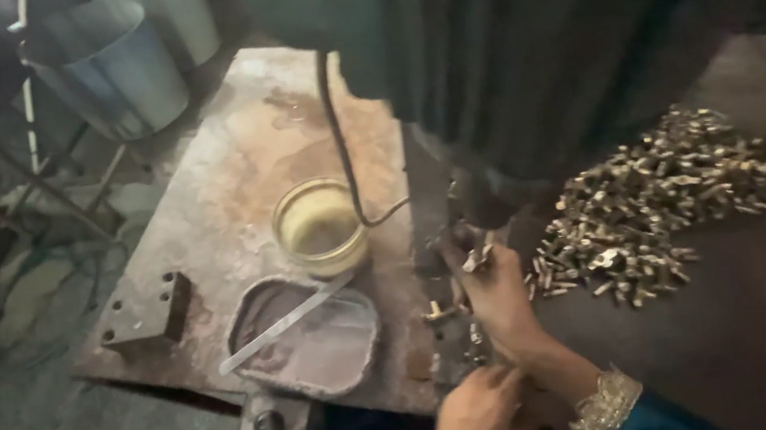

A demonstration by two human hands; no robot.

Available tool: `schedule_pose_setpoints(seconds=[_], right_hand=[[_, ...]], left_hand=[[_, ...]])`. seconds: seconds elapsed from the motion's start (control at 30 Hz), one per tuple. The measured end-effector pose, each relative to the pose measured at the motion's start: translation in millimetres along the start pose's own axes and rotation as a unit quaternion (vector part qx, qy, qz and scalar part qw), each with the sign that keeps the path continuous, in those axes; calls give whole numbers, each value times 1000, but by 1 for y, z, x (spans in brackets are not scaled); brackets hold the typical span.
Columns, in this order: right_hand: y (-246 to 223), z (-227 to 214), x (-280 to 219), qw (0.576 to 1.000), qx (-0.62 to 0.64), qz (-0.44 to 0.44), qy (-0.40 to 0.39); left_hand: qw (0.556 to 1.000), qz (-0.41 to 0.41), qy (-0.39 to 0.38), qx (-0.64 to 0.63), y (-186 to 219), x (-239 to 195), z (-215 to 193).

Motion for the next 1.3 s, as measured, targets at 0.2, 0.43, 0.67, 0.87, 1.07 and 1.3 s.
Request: schedule_pose_setpoints(seconds=[0.2, 0.43, 0.67, 0.87, 1.07, 1.3], right_hand=[[12, -6, 4, 996, 3, -84, -14], [-9, 6, -1, 996, -3, -55, -68], [-5, -5, 1, 996, 18, -82, -10], [-7, 0, 1, 999, 26, -35, -26], [13, -12, 10, 988, -35, -138, -62], [2, 1, 8, 996, 20, -13, -85]], left_hand=[[979, -77, 180, -52, -59, -27, -168], [965, -158, 206, 47, -127, -15, -157], [970, -173, 151, 79, -144, 7, -134], [943, -208, 169, -197, -188, -7, -139], [842, -283, 39, -459, -151, -28, -65], [945, -181, 164, -219, -67, -30, -53]])
Point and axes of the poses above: each hand's wrist, its own x-axis towards the middle knuckle, its own z-axis out of the palm, y = z × x, the point moved 9 cm from there along x, towards the middle knuckle, and after that the axes turned 15 degrees about -z, right-handed, at the moved point
